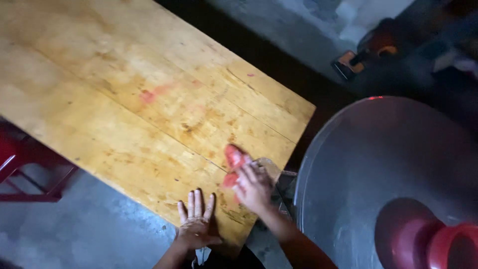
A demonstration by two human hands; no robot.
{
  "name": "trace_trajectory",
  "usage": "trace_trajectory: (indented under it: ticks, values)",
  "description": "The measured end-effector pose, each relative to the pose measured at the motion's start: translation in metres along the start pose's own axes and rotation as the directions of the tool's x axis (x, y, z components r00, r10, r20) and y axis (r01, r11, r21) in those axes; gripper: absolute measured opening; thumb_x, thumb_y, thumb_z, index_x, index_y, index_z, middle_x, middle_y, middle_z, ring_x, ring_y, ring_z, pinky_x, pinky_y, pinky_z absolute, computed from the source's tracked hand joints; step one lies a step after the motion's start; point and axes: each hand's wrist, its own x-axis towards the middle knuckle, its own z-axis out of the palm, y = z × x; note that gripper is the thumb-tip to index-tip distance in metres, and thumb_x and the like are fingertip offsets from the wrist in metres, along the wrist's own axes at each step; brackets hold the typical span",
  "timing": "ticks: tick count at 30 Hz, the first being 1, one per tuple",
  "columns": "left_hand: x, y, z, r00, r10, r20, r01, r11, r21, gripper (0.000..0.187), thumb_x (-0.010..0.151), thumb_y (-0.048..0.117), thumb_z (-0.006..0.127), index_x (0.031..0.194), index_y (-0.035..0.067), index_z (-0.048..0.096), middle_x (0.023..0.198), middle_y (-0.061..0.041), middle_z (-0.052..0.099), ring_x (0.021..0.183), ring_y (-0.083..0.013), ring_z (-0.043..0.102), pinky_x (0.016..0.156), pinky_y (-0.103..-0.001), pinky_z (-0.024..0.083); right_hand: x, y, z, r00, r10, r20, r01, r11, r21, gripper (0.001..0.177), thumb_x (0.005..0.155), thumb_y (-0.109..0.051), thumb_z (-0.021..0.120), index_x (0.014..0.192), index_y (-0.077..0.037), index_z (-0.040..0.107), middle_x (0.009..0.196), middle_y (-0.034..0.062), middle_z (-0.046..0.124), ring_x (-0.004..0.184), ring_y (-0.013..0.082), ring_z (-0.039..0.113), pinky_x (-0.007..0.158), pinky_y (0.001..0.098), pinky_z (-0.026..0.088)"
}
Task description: The recorder is seen wiping a long wooden table with a wet cloth, covering the entire surface.
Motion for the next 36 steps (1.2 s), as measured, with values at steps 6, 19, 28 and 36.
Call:
trace_trajectory:
  ticks: [6,19,28,36]
  values:
    - [-0.006,-0.027,0.002,0.998,0.067,-0.013,-0.068,0.990,-0.123,0.136,0.072,0.062,0.085,0.162,0.016,-0.007,0.169,-0.023,-0.013,0.157,-0.0426,-0.013,0.121,-0.068,-0.002,0.061,0.033,0.045,0.969,0.200,-0.145,-0.217,0.970,-0.112,0.061,0.084,-0.041,0.071,0.136,-0.010,0.062,0.149,0.0205,0.052,0.140,0.0451,0.044,0.117,0.0615,0.031]
    - [0.017,-0.282,-0.071,0.752,-0.408,-0.518,0.294,0.910,-0.291,0.126,0.068,0.069,0.077,0.159,0.007,0.015,0.167,-0.023,0.012,0.156,-0.0423,0.010,0.122,-0.061,0.015,0.183,0.008,0.130,0.796,0.563,-0.223,-0.605,0.753,-0.259,0.074,0.083,-0.051,0.068,0.147,-0.016,0.054,0.155,0.0227,0.044,0.148,0.0462,0.028,0.116,0.0656,0.023]
    - [0.041,-0.352,-0.089,0.826,-0.420,-0.374,0.284,0.885,-0.368,0.145,0.064,0.083,0.072,0.161,0.008,-0.004,0.168,-0.022,-0.011,0.156,-0.0398,-0.014,0.121,-0.063,0.003,0.177,-0.009,0.123,0.799,0.535,-0.274,-0.595,0.769,-0.234,0.075,0.089,-0.055,0.063,0.151,-0.015,0.052,0.157,0.0231,0.044,0.148,0.0458,0.034,0.120,0.0624,0.025]
    - [0.038,-0.349,-0.097,0.883,-0.428,-0.193,0.336,0.862,-0.379,0.146,0.065,0.088,0.068,0.162,0.015,-0.012,0.169,-0.016,-0.024,0.155,-0.0360,-0.025,0.119,-0.068,-0.002,0.179,-0.006,0.124,0.800,0.510,-0.317,-0.589,0.769,-0.249,0.071,0.088,-0.051,0.065,0.147,-0.013,0.055,0.154,0.0237,0.048,0.144,0.0480,0.038,0.118,0.0613,0.029]
